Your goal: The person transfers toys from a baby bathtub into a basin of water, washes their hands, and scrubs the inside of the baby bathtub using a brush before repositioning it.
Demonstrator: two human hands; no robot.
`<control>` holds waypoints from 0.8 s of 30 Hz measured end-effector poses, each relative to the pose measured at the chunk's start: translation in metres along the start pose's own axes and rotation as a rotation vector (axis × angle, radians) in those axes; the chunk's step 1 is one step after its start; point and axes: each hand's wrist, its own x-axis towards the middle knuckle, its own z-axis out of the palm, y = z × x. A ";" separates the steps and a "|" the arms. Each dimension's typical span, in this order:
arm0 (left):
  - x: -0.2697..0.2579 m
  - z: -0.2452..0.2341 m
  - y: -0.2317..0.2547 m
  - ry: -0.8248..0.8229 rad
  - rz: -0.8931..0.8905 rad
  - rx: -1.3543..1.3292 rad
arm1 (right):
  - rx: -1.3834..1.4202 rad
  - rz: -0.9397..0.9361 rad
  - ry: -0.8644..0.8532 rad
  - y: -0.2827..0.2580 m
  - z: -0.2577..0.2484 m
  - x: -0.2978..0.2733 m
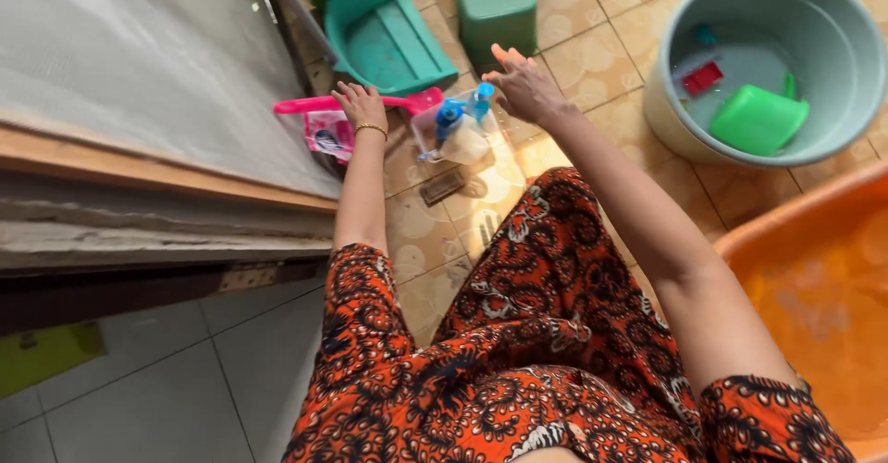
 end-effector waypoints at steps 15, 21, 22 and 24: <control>0.033 -0.046 0.008 -0.058 0.103 0.087 | -0.033 0.039 -0.064 -0.013 0.000 -0.025; 0.024 -0.164 0.051 0.042 0.135 0.183 | -0.020 0.160 -0.047 0.005 -0.029 -0.055; 0.022 -0.179 0.060 0.131 0.131 0.153 | -0.016 0.202 -0.059 0.009 -0.034 -0.061; 0.023 -0.208 0.086 0.310 0.127 0.084 | -0.017 0.267 -0.026 0.022 -0.043 -0.077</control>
